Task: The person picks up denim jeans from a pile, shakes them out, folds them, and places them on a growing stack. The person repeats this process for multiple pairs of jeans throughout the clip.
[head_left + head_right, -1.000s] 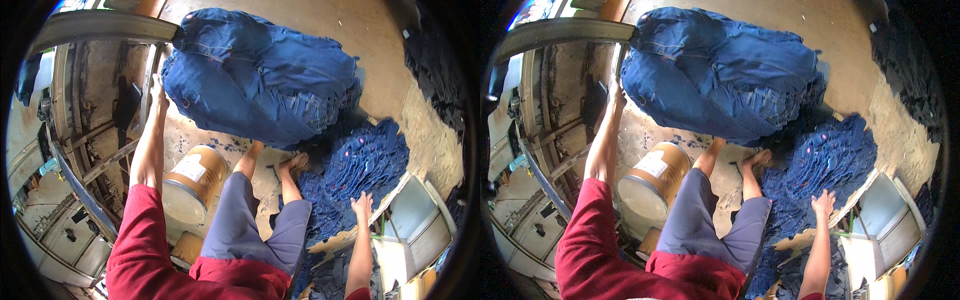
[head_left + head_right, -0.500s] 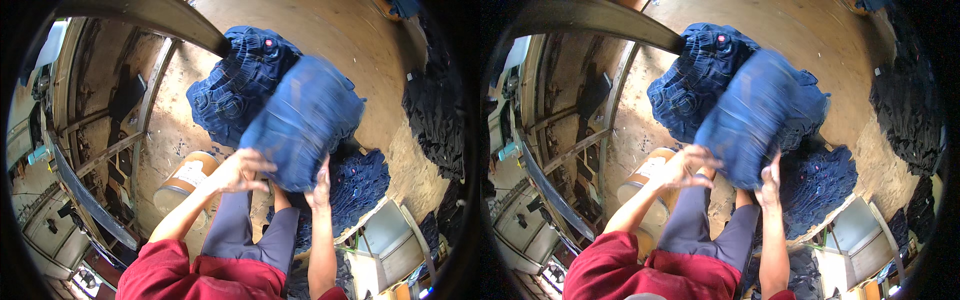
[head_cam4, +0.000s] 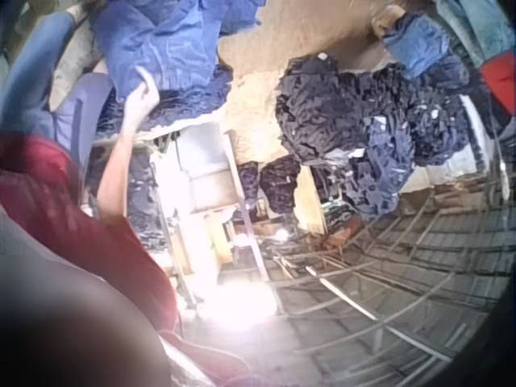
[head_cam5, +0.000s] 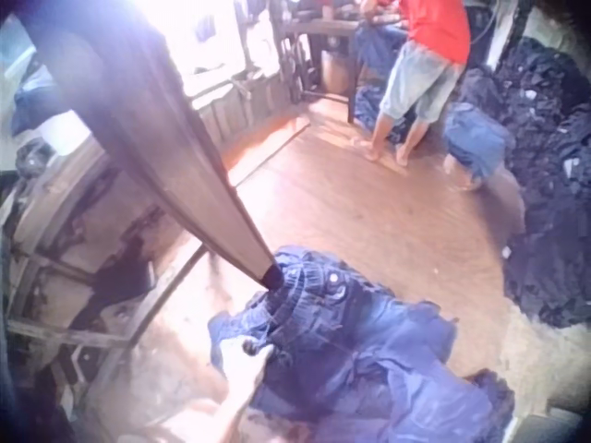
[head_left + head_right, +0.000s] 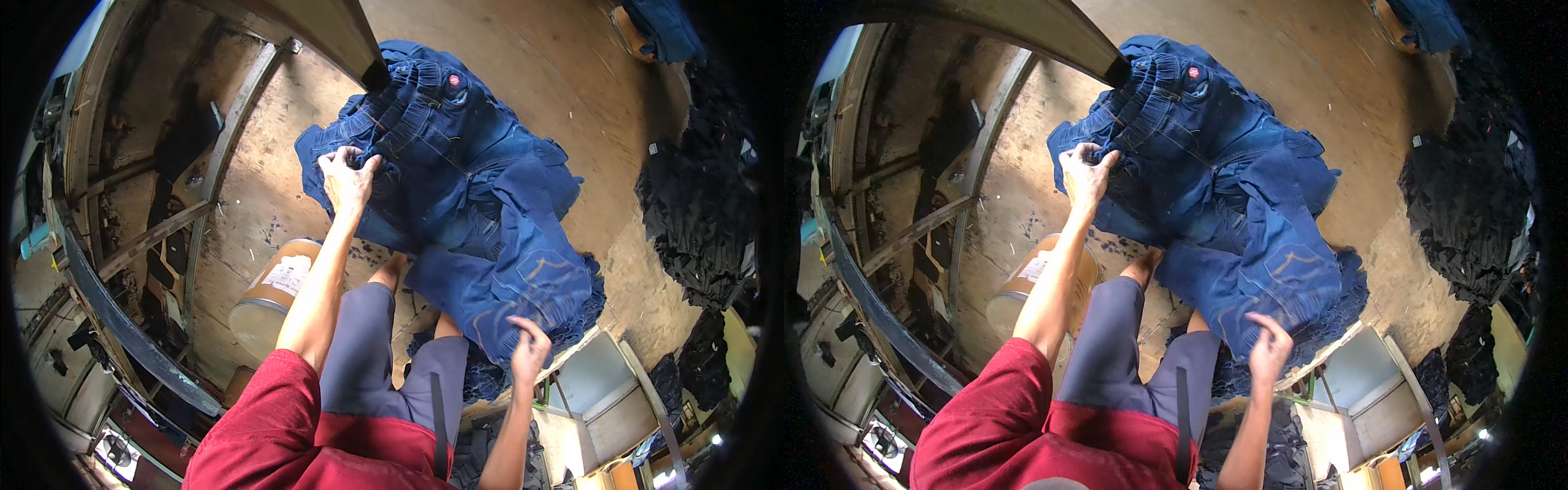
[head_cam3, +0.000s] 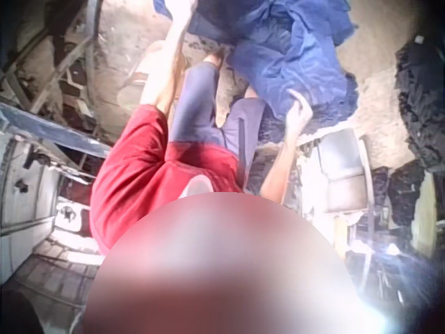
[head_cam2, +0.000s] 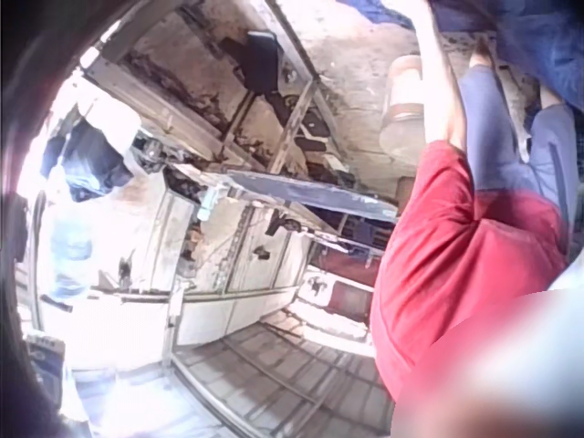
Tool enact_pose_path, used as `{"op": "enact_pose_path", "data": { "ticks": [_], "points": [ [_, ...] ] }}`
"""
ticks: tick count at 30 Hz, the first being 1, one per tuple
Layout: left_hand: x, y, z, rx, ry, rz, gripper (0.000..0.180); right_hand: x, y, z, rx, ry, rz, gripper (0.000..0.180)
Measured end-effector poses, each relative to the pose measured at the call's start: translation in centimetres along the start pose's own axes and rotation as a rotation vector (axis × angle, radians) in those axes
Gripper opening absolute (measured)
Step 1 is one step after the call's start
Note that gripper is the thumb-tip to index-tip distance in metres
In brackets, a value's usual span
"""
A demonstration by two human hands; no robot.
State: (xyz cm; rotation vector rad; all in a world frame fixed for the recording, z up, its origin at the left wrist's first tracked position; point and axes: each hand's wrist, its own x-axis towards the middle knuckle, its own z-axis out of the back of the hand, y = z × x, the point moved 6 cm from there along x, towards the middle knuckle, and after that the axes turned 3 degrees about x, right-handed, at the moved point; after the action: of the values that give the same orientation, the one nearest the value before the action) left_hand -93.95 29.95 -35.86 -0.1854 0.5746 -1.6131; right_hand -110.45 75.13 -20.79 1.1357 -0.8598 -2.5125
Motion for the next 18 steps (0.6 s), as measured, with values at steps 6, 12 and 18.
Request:
{"op": "enact_pose_path", "data": {
  "ticks": [6, 12, 18],
  "points": [
    [-10.6, -10.3, 3.8, -0.508, 0.553, -0.439, 0.020, 7.7, 5.9, -8.4, 0.488, 0.025, -0.144, 0.051],
    [-3.3, -4.5, 3.1, -0.236, 0.170, -0.590, 0.062, 8.5, 2.0, -9.4, 0.522, -0.226, -0.465, 0.045],
    [7.3, 9.6, -1.5, -0.593, 0.252, 0.284, 0.054, 3.1, -1.6, -6.4, 0.751, -0.341, -0.267, 0.040]
  ]
}}
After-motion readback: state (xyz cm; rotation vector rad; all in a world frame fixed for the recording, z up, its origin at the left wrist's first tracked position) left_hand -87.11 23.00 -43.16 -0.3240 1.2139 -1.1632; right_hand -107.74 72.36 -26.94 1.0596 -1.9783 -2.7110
